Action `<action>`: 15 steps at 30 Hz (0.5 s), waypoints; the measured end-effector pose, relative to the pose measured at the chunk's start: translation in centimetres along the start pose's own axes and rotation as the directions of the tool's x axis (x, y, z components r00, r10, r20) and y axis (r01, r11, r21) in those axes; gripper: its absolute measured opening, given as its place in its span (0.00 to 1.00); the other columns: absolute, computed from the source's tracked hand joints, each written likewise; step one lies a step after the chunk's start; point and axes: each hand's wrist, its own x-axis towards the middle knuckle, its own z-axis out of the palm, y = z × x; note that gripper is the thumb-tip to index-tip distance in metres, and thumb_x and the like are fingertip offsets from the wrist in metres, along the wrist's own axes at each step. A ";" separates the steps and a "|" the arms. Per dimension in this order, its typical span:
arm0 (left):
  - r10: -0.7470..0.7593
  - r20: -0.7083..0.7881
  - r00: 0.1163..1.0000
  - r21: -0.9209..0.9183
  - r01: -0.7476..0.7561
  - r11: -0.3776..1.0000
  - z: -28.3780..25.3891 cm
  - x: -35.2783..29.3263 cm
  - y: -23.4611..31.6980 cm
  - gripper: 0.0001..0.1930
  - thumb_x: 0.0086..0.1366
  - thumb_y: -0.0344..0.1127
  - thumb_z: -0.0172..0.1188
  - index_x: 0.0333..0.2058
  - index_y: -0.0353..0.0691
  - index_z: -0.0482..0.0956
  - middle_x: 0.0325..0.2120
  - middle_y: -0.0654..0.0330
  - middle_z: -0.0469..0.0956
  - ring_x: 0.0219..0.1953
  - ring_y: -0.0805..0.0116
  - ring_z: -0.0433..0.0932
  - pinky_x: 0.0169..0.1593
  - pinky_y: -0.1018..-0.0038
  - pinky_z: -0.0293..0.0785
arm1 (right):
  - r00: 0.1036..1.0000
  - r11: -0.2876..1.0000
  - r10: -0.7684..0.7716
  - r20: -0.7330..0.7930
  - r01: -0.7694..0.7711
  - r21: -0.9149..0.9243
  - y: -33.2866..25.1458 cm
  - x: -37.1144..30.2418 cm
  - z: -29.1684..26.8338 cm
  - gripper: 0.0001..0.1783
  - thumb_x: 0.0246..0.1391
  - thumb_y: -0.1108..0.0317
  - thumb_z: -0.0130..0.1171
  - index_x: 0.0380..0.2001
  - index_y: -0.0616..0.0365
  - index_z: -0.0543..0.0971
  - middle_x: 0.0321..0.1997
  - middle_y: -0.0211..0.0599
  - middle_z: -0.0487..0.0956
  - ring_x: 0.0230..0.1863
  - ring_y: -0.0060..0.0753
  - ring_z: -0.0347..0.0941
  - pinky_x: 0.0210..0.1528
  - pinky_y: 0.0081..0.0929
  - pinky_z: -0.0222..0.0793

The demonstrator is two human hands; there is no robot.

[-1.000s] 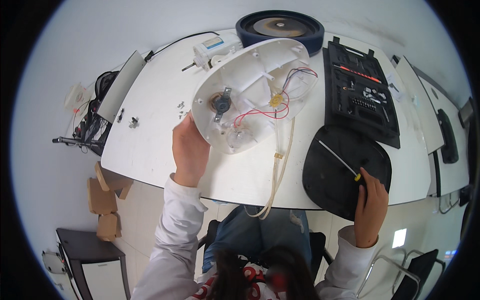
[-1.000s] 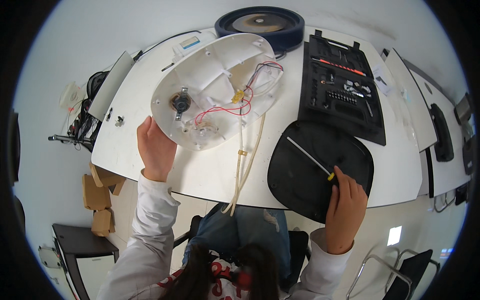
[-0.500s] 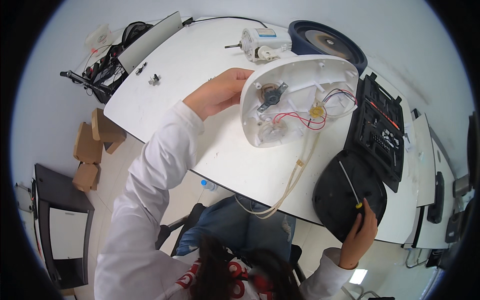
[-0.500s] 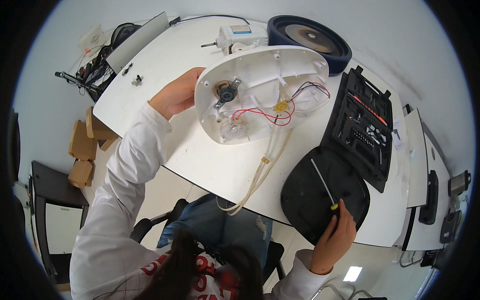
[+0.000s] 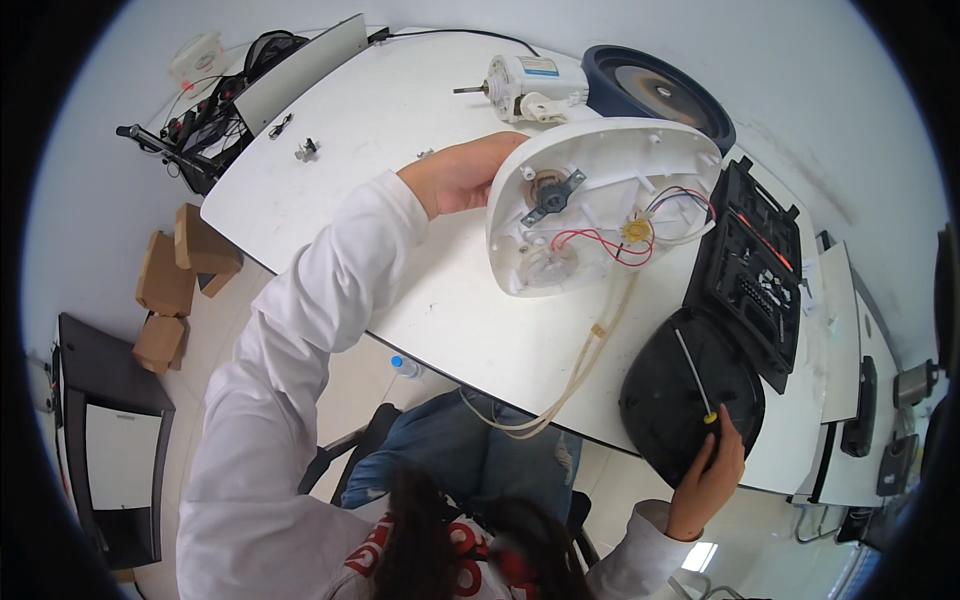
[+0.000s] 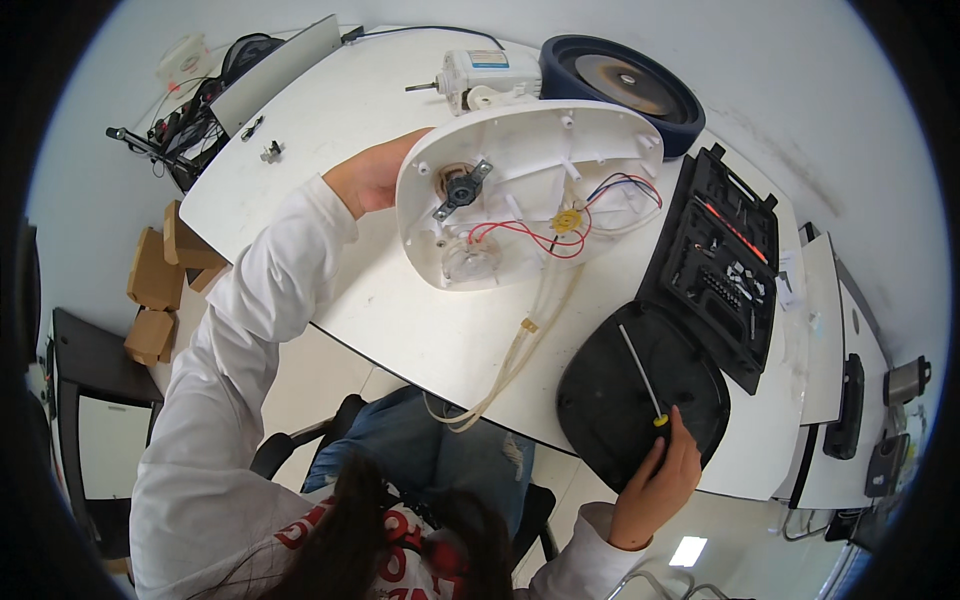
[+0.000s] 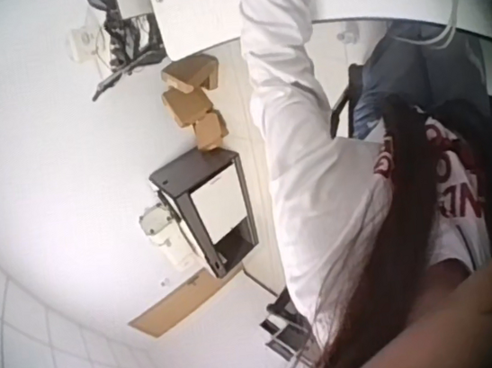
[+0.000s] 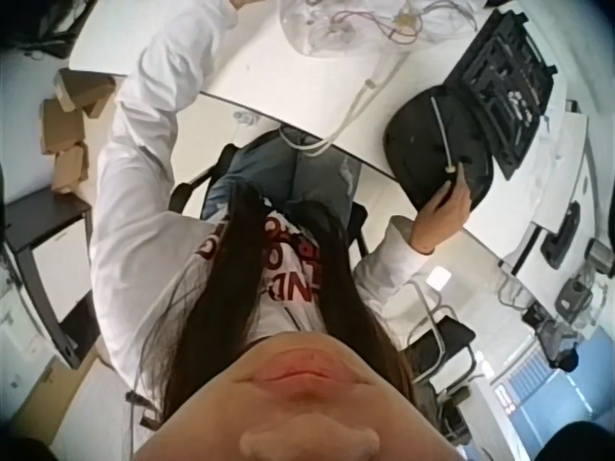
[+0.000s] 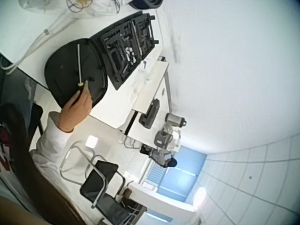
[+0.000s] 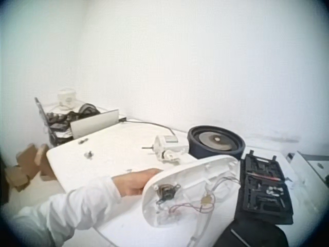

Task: The person assembles a small electronic device by inserting a motor into a white plastic housing, connecting wires, and securing a black base with screws. The person uses a screwdriver to tighten multiple screws on the base and adjusts internal wiring before closing the unit.

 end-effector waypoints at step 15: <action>0.222 0.279 0.934 -0.378 -0.106 0.920 -1.6 -0.9 -2.3 0.19 0.64 0.41 0.52 0.50 0.38 0.68 0.43 0.61 0.72 0.46 0.73 0.71 0.52 0.73 0.68 | 1.000 1.000 0.004 -0.016 -0.004 -0.011 0.0 -0.1 0.0 0.18 0.54 0.76 0.44 0.48 0.60 0.73 0.38 0.43 0.75 0.37 0.43 0.69 0.42 0.31 0.60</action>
